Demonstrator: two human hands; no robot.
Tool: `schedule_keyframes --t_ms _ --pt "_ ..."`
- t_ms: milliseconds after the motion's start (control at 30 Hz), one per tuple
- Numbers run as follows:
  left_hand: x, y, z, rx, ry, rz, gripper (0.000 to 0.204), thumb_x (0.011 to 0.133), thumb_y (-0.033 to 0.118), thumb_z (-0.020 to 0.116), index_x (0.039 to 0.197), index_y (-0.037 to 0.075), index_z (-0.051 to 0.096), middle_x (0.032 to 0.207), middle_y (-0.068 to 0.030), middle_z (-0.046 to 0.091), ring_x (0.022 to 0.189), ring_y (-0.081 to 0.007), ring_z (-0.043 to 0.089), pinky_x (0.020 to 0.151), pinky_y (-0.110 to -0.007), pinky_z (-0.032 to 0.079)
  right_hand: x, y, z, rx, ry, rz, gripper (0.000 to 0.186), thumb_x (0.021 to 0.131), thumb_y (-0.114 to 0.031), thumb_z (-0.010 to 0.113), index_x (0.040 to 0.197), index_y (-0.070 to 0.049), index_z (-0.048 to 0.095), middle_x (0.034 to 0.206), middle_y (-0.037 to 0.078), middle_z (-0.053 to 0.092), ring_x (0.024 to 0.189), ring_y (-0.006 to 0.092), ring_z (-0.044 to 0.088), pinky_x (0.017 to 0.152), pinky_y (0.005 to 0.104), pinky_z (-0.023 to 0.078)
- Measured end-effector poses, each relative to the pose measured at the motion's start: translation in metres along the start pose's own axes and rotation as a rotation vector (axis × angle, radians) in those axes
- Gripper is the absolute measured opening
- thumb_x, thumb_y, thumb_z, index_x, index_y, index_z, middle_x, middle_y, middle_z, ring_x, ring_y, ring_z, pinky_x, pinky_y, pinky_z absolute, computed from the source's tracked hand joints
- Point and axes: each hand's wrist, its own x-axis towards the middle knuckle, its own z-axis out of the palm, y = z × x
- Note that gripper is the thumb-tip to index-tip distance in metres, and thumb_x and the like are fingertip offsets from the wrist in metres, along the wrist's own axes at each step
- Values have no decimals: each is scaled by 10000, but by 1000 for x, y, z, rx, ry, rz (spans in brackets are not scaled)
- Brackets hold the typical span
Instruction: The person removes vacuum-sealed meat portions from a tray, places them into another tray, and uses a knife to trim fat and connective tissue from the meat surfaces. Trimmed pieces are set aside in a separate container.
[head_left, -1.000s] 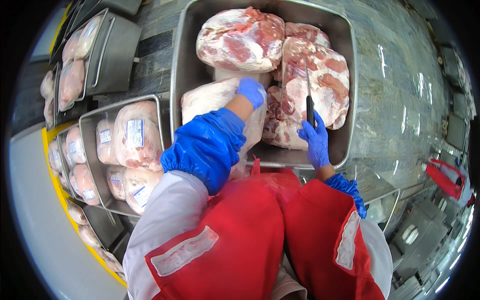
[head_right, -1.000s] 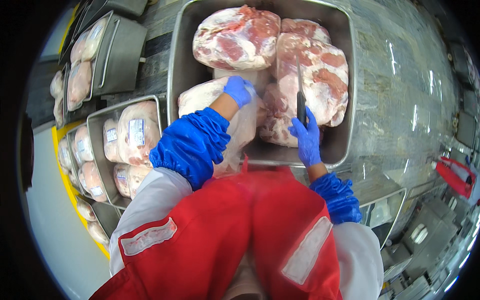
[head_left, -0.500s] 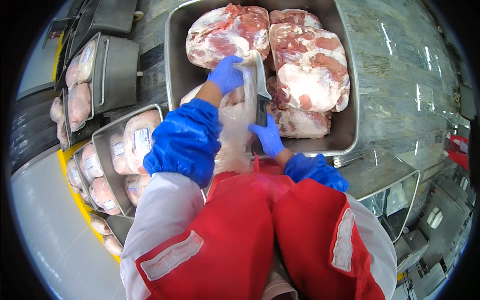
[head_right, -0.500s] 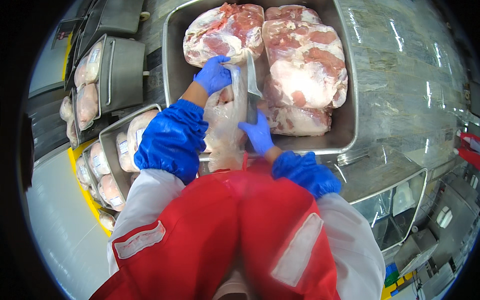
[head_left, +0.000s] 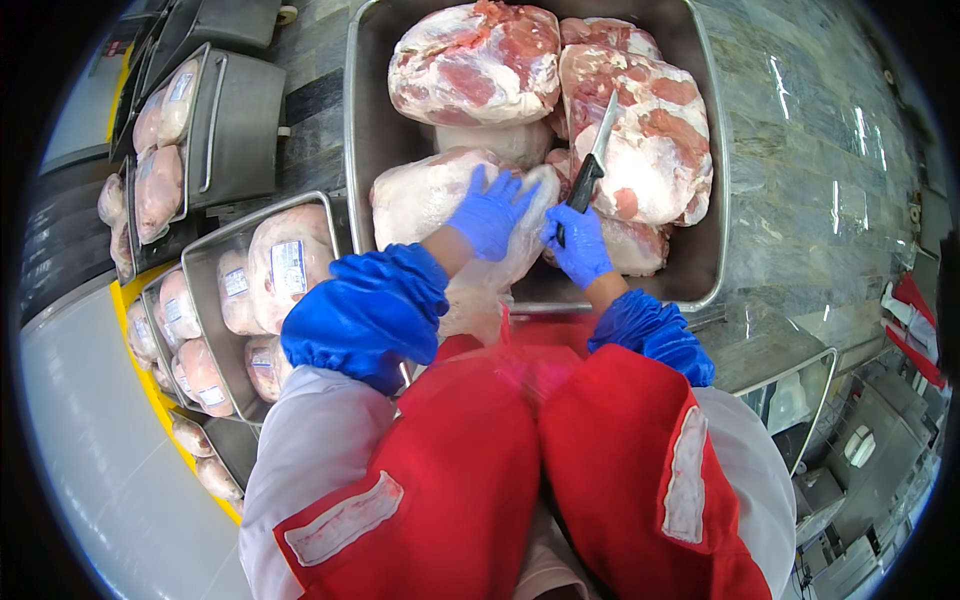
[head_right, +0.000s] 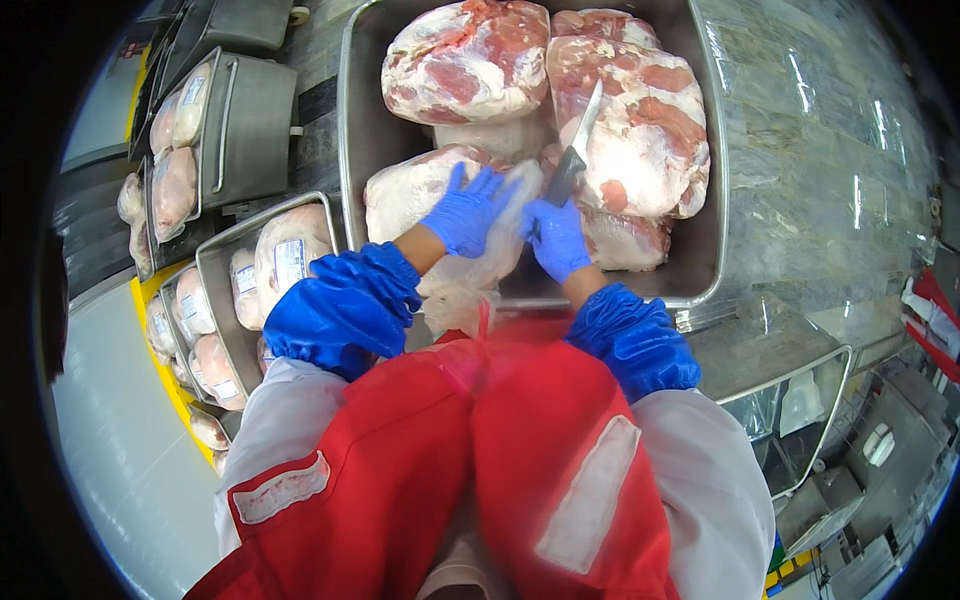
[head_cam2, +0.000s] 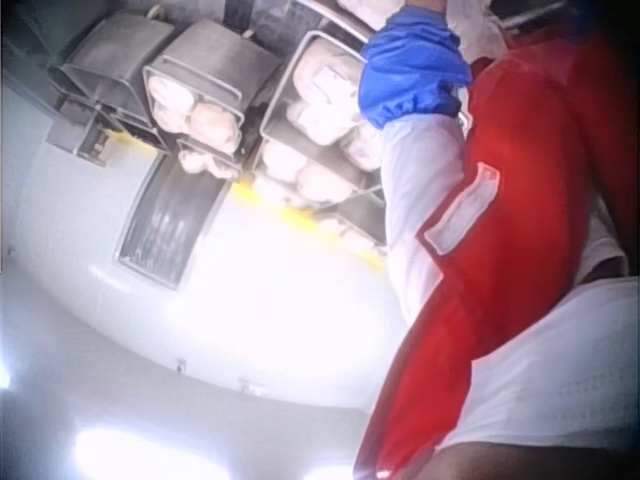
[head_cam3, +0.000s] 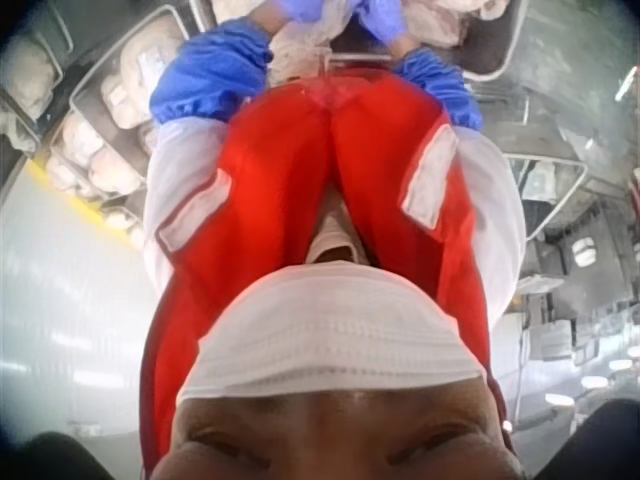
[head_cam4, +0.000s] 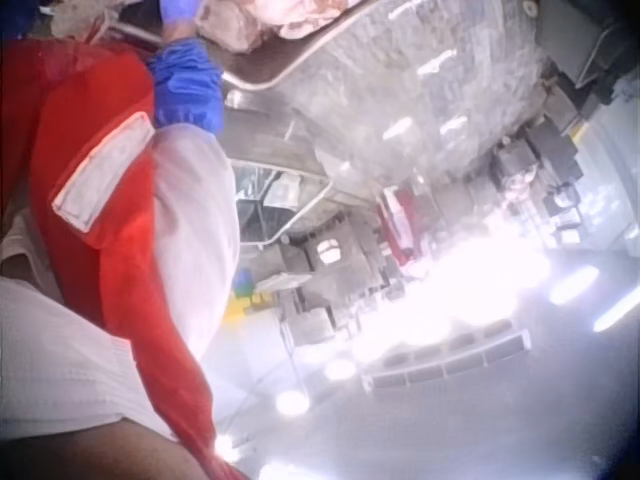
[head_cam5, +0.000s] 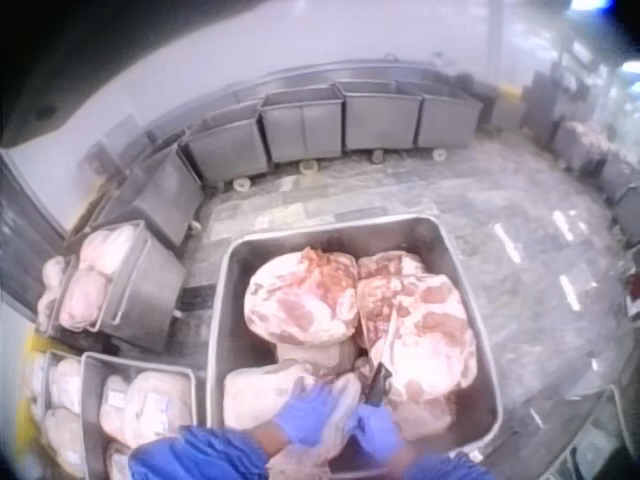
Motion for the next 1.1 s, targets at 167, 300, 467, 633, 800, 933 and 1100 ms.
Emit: schedule_keyframes --t_ms 167,300,467,633,800,933,1100 --pt "12 49 52 82 -163 204 679 671 280 585 1298 192 339 1361 -102 271 1257 -295 233 988 -592 96 -16 -36 -9 -121 -10 -174 80 706 -61 583 709 -36 508 586 49 506 488 144 501 468 261 431" --pt "33 74 56 273 -335 199 481 815 273 432 1282 175 372 1344 -121 319 1251 -303 254 1000 -577 64 -53 -40 -28 -243 59 -198 96 675 -76 593 717 -33 518 596 40 516 502 124 497 476 235 401" --pt "68 85 89 106 -702 359 319 773 213 465 1051 109 581 1042 -134 580 949 -296 554 831 -373 419 -86 -16 -58 -351 170 -140 180 654 -104 615 768 -56 484 592 30 501 514 111 483 484 232 374" --pt "84 50 91 -210 -125 115 169 729 143 493 760 64 639 797 -156 615 733 -313 596 665 -389 473 -107 -9 -81 -226 211 -153 191 659 -98 623 768 -65 470 608 21 493 511 106 471 479 231 374" --pt "38 21 -52 -658 397 -590 229 687 226 581 687 -3 597 696 -157 606 640 -324 598 567 -392 485 -109 -17 -100 -190 287 -194 204 646 -89 633 769 -74 470 607 12 483 498 105 459 462 227 368" --pt "9 -24 -68 -211 542 -680 212 695 220 542 600 37 591 627 -123 604 617 -309 599 564 -395 477 -105 -4 -97 -318 244 -102 233 647 -38 633 799 -65 460 631 2 481 527 91 464 485 223 390" --pt "-28 -105 -143 577 17 -693 248 748 280 481 746 124 674 799 -96 647 744 -245 627 636 -355 484 -78 28 -64 -292 16 -106 335 642 -32 652 945 -39 507 805 18 514 699 96 498 616 241 432"
